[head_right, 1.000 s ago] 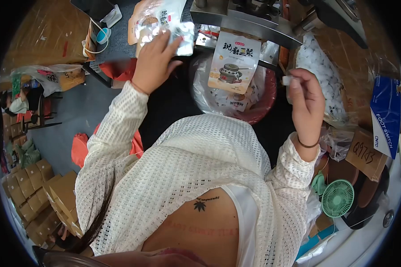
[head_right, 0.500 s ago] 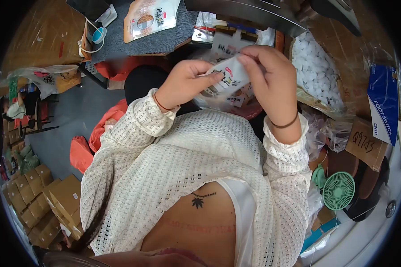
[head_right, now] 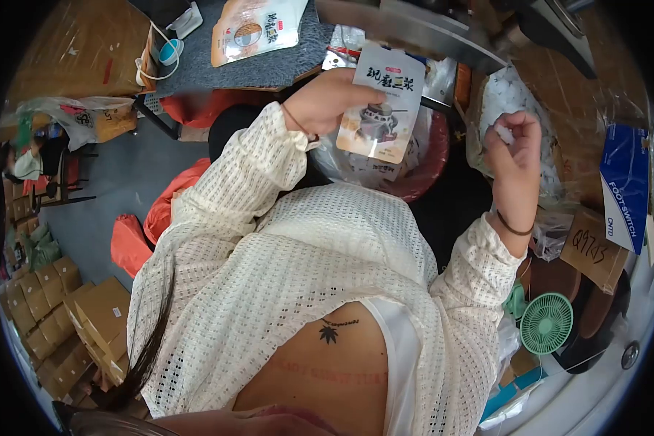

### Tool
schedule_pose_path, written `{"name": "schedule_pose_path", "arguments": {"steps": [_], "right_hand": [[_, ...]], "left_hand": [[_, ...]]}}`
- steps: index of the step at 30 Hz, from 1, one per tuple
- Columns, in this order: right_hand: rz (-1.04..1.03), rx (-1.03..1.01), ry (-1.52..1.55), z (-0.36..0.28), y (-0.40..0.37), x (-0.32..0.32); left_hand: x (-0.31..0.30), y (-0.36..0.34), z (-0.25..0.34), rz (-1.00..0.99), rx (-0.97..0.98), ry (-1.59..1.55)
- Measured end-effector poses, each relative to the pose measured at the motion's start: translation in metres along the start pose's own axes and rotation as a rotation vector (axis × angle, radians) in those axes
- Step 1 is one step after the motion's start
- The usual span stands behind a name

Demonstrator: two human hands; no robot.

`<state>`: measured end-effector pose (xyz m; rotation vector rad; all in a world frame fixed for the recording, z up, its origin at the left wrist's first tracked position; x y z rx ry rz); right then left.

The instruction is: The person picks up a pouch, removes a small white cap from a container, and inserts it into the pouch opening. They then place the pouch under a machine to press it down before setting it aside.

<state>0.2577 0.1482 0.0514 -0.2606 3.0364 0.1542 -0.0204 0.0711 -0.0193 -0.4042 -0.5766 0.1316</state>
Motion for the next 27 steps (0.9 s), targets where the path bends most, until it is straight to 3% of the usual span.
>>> {"name": "schedule_pose_path", "arguments": {"steps": [3,6,7,8,10,12,14,15,18,20,22,23,26,27], "right_hand": [[-0.111,0.088,-0.003,0.004,-0.003,-0.003],[-0.095,-0.090,-0.358,0.005,-0.005,-0.008],[-0.069,-0.204,-0.391,0.014,-0.002,-0.013],[-0.040,-0.170,-0.345,0.017,0.000,-0.016],[0.021,-0.103,-0.259,0.017,0.001,-0.022],[0.017,-0.073,-0.188,0.013,0.003,-0.022],[0.043,-0.129,-0.274,0.005,-0.001,-0.017],[0.037,-0.204,-0.266,0.010,-0.002,-0.016],[-0.057,-0.346,-0.307,0.019,-0.003,0.000],[-0.210,-0.324,-0.416,0.007,-0.015,0.026],[-0.321,-0.542,-0.499,-0.006,-0.019,0.054],[-0.356,-0.608,-0.455,-0.005,-0.020,0.063],[-0.249,-0.268,-0.163,-0.012,-0.024,0.073],[-0.232,-0.239,-0.094,-0.015,-0.021,0.074]], "left_hand": [[-0.004,0.008,-0.003,-0.014,0.037,0.021],[-0.024,0.000,0.002,0.409,0.503,0.565],[-0.040,0.000,0.014,0.489,0.575,0.418],[-0.055,-0.011,0.037,0.738,0.681,0.591],[-0.106,-0.012,0.066,0.879,1.405,1.091],[-0.126,-0.034,0.053,0.798,0.928,1.976],[-0.116,-0.054,0.034,0.580,1.133,1.847],[-0.103,-0.067,0.032,0.538,1.116,1.885],[-0.099,-0.072,0.025,0.479,1.053,1.401],[-0.078,-0.075,0.027,0.445,0.890,1.138],[-0.061,-0.075,0.022,0.352,0.644,0.915],[-0.054,-0.070,0.012,0.348,0.655,0.824],[-0.031,-0.065,-0.001,0.261,0.646,0.810],[-0.026,-0.063,-0.004,0.216,0.616,0.830]]}}
Point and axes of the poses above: each hand's wrist, its own y-axis towards the middle knuckle, its own x-axis out of the palm, z = x × y, the point moved 1 cm from there along y, towards the middle knuckle, and after that the axes turned 10 degrees about z, right-handed, at the moved point
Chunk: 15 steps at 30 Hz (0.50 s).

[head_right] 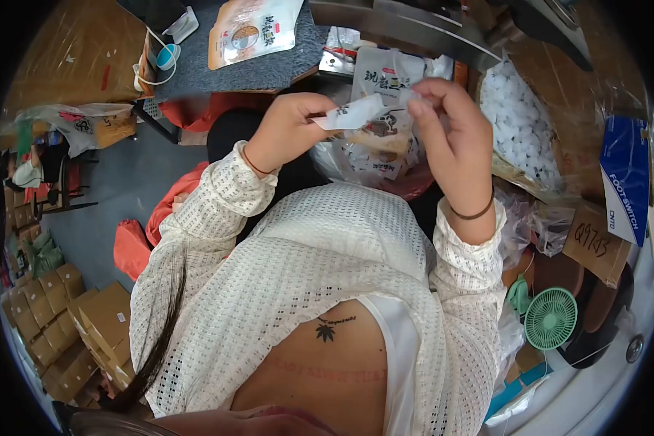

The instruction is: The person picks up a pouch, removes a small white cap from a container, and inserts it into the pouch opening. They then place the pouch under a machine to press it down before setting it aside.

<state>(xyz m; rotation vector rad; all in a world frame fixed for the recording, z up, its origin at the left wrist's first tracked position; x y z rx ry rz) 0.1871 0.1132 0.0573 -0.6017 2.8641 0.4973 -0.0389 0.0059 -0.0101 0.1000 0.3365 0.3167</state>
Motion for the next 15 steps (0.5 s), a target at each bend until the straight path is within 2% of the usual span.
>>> {"name": "schedule_pose_path", "arguments": {"steps": [4,5,7,8,11,15], "right_hand": [[-0.075,-0.360,-0.377,-0.013,0.010,-0.003],[-0.089,-0.339,-0.395,-0.014,0.010,-0.008],[-0.132,-0.293,-0.427,-0.018,0.006,-0.017],[-0.158,-0.292,-0.435,-0.016,0.006,-0.020],[-0.086,-0.148,-0.430,-0.017,0.000,-0.028],[-0.077,-0.208,-0.477,-0.012,0.000,-0.038]], "left_hand": [[0.023,-0.004,0.020,-0.153,-0.327,-0.253],[0.029,-0.007,0.016,-0.212,-0.399,-0.379],[0.045,-0.014,0.013,-0.258,-0.374,-0.481],[0.050,-0.015,0.012,-0.333,-0.377,-0.454],[0.058,-0.014,0.017,-0.382,-0.463,-0.474],[0.068,-0.014,0.012,-0.314,-0.392,-0.441]]}}
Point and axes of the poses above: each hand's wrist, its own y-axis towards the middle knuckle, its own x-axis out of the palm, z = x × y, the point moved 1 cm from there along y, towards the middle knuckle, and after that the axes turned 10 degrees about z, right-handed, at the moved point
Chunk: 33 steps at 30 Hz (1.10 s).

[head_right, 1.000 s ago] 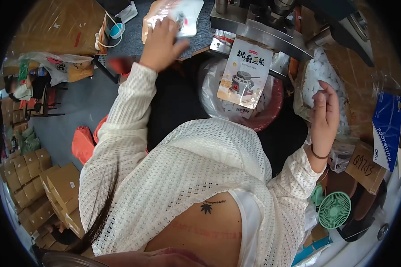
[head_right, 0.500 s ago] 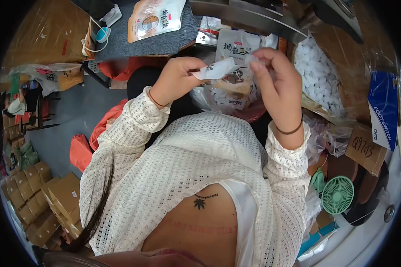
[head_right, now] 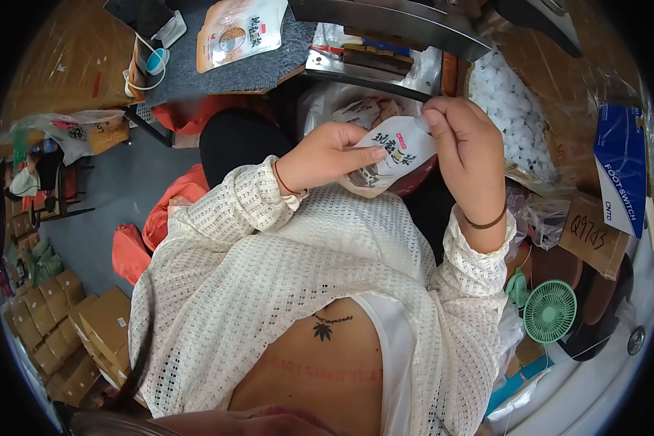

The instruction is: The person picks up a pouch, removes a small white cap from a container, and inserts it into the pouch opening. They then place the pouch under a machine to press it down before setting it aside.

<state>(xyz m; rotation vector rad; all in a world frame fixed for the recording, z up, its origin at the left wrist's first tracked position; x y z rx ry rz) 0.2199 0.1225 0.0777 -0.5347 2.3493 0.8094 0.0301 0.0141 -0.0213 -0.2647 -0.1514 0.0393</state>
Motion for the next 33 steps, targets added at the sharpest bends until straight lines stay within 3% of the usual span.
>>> {"name": "schedule_pose_path", "arguments": {"steps": [3,6,9,12,16,18,20,22,24,25,26,27,29,30,32,33], "right_hand": [[0.016,0.062,0.033,-0.001,-0.001,-0.004],[0.112,0.186,0.232,0.005,-0.007,0.006],[0.047,-0.007,-0.007,0.004,-0.002,0.006],[-0.114,0.005,0.019,0.007,-0.001,-0.001],[0.114,-0.054,0.022,0.029,-0.005,-0.001],[0.193,0.279,0.084,0.029,-0.006,-0.019],[0.224,0.313,0.162,0.053,-0.014,-0.030],[0.263,0.251,0.181,0.048,-0.016,-0.021],[0.244,0.229,0.330,0.046,-0.020,-0.011],[0.226,0.203,0.207,0.045,-0.025,-0.010],[0.221,0.137,0.033,0.042,-0.030,-0.012],[0.184,0.164,0.088,0.034,-0.034,-0.007],[0.144,0.117,0.153,0.043,-0.035,-0.001],[0.170,0.092,0.236,0.049,-0.041,0.002],[0.164,0.080,0.133,0.056,-0.037,0.005],[0.159,0.135,0.112,0.054,-0.035,0.002]], "left_hand": [[0.000,-0.002,0.008,-0.027,-0.085,0.016],[0.002,0.000,0.004,-0.012,0.004,0.026],[0.002,-0.002,0.007,-0.045,-0.096,-0.010],[0.006,-0.006,0.009,-0.112,-0.186,-0.084],[0.006,-0.004,0.001,-0.249,-0.202,-0.218],[-0.001,0.002,-0.002,-0.190,-0.198,-0.294],[-0.013,0.015,-0.001,-0.084,-0.151,-0.303],[-0.027,0.029,0.007,-0.009,-0.065,-0.416],[-0.036,0.037,0.026,0.027,-0.151,-0.439],[-0.044,0.036,0.035,0.080,-0.240,-0.277],[-0.054,0.049,0.006,0.007,-0.206,-0.388],[-0.049,0.034,0.025,0.047,-0.206,-0.285],[-0.050,0.036,0.015,0.177,-0.078,-0.203],[-0.068,0.031,0.016,0.121,0.051,-0.182],[-0.145,0.045,0.010,0.552,0.316,0.315],[-0.183,0.049,0.006,0.805,0.358,0.565]]}}
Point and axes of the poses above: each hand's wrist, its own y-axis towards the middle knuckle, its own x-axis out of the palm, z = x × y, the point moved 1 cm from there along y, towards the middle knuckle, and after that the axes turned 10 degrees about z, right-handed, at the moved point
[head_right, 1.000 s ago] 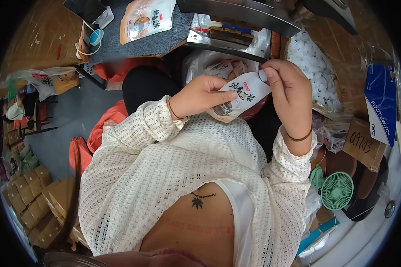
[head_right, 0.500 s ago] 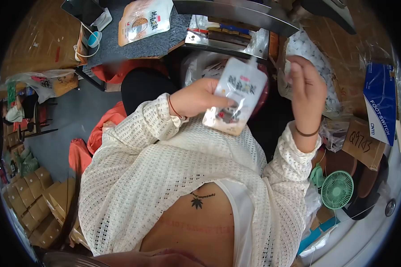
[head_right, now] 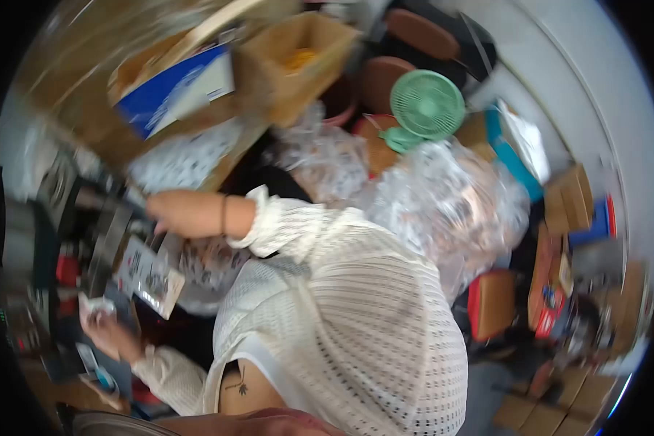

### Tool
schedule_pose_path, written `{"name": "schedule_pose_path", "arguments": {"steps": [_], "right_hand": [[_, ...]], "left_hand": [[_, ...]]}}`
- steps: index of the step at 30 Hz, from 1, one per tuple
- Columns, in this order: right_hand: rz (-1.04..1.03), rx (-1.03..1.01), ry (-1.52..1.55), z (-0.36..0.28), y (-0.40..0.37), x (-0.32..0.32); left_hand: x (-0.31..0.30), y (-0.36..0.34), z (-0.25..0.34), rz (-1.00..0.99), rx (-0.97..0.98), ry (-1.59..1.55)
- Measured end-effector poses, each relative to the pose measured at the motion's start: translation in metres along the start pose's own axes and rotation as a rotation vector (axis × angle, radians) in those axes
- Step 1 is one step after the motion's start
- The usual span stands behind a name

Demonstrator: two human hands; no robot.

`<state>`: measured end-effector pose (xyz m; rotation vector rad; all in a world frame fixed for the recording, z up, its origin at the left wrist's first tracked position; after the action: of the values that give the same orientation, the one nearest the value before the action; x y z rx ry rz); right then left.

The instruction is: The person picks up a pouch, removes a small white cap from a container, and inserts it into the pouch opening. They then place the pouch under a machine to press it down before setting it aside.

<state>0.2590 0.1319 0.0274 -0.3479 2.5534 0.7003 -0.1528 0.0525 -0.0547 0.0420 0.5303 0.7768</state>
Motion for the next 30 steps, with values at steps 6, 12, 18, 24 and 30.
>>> {"name": "schedule_pose_path", "arguments": {"steps": [6,12,18,24,30], "right_hand": [[0.245,-0.138,-0.073,0.001,-0.013,-0.007],[0.218,-0.240,-0.058,-0.010,-0.012,0.009],[0.053,-0.291,-0.112,-0.050,-0.012,0.023],[0.085,-0.194,-0.081,-0.083,-0.036,-0.021],[-0.156,-0.148,-0.452,-0.061,-0.060,-0.018]], "left_hand": [[-0.049,-0.026,-0.015,-0.153,1.059,0.841],[-0.065,-0.066,0.011,-0.041,-0.061,-0.025],[-0.027,-0.090,0.029,-0.505,0.018,-0.123],[0.040,-0.130,0.088,-0.797,-0.092,-0.313],[0.057,-0.131,0.076,-0.897,0.157,-0.234]]}}
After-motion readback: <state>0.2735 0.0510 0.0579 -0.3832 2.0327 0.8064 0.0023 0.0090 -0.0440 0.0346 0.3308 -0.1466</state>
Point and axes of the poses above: each hand's wrist, its own y-axis towards the middle knuckle, its own x-axis out of the palm, z = x × y, the point moved 1 cm from there along y, towards the middle knuckle, and after that the axes turned 10 degrees about z, right-handed, at the moved point
